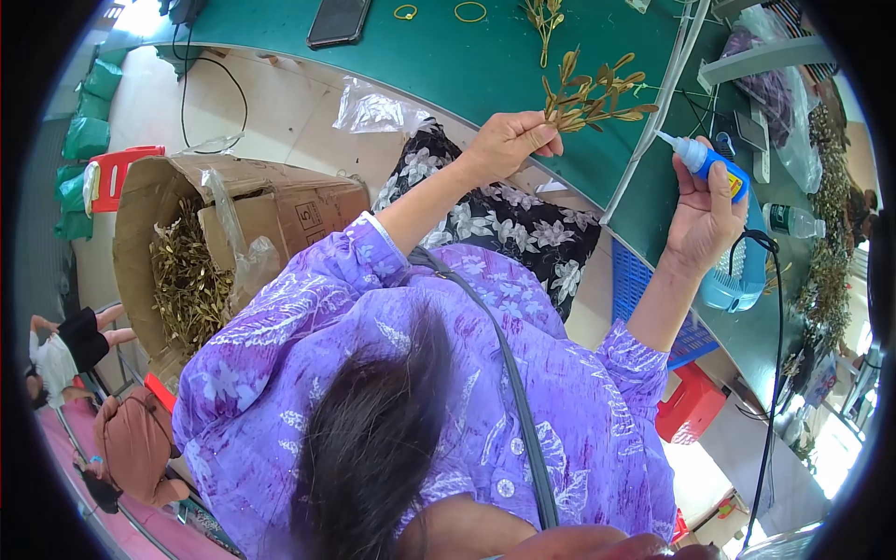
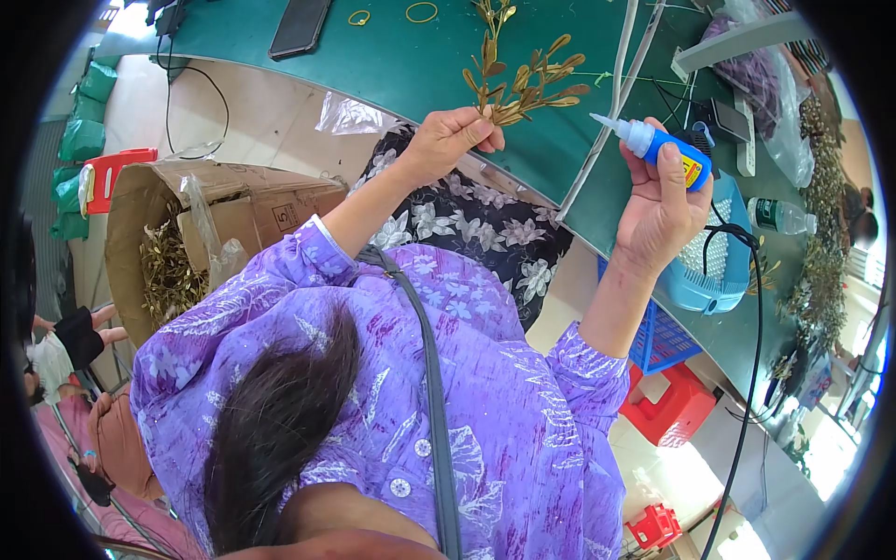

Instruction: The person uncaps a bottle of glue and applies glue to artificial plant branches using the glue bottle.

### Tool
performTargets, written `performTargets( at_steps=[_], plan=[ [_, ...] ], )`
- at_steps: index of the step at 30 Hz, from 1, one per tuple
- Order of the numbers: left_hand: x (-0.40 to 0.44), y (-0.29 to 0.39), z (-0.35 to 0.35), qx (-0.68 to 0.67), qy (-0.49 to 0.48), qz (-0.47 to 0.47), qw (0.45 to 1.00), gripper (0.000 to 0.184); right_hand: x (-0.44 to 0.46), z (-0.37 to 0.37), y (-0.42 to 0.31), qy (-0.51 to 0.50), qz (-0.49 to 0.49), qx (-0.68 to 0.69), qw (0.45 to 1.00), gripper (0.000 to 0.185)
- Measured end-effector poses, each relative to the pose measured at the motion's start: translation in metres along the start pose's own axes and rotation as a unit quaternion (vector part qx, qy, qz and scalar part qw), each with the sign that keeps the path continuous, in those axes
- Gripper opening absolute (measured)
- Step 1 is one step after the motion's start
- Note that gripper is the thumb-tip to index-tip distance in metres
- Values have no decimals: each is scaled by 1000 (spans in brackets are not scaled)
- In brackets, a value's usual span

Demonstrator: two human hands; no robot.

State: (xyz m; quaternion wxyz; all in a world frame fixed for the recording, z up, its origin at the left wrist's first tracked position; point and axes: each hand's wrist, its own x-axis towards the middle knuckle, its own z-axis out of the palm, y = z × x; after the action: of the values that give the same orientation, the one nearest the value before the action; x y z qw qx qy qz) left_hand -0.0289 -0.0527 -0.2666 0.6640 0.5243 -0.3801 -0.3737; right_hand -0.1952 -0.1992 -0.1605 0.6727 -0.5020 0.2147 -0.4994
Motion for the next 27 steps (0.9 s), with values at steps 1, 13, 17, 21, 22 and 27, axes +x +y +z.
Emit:
performTargets(
  at_steps=[1, 13, 17, 21, 22, 27],
  plan=[
    [0, 0, 0, -6, 2, -1, 1000, 28, -1, 1, 0, -2, 3, 3, 1000, 27],
    [0, 1, 0, -1, -1, -7, 1000, 27, -18, 22, -9, -9, -98, -108, 989, 27],
    [0, 2, 1, 1, -1, -6, 1000, 27, -19, 27, -11, -23, -146, -153, 977, 25],
    [0, 1, 0, 10, -2, -5, 1000, 27, -18, 28, -10, -33, -161, -160, 973, 26],
    [1, 1, 0, 8, -2, -6, 1000, 27, -19, 28, -10, -32, -161, -159, 974, 26],
    [1, 2, 0, 15, -2, -12, 1000, 27, -18, 33, -11, -22, -163, -154, 974, 25]
  ],
)
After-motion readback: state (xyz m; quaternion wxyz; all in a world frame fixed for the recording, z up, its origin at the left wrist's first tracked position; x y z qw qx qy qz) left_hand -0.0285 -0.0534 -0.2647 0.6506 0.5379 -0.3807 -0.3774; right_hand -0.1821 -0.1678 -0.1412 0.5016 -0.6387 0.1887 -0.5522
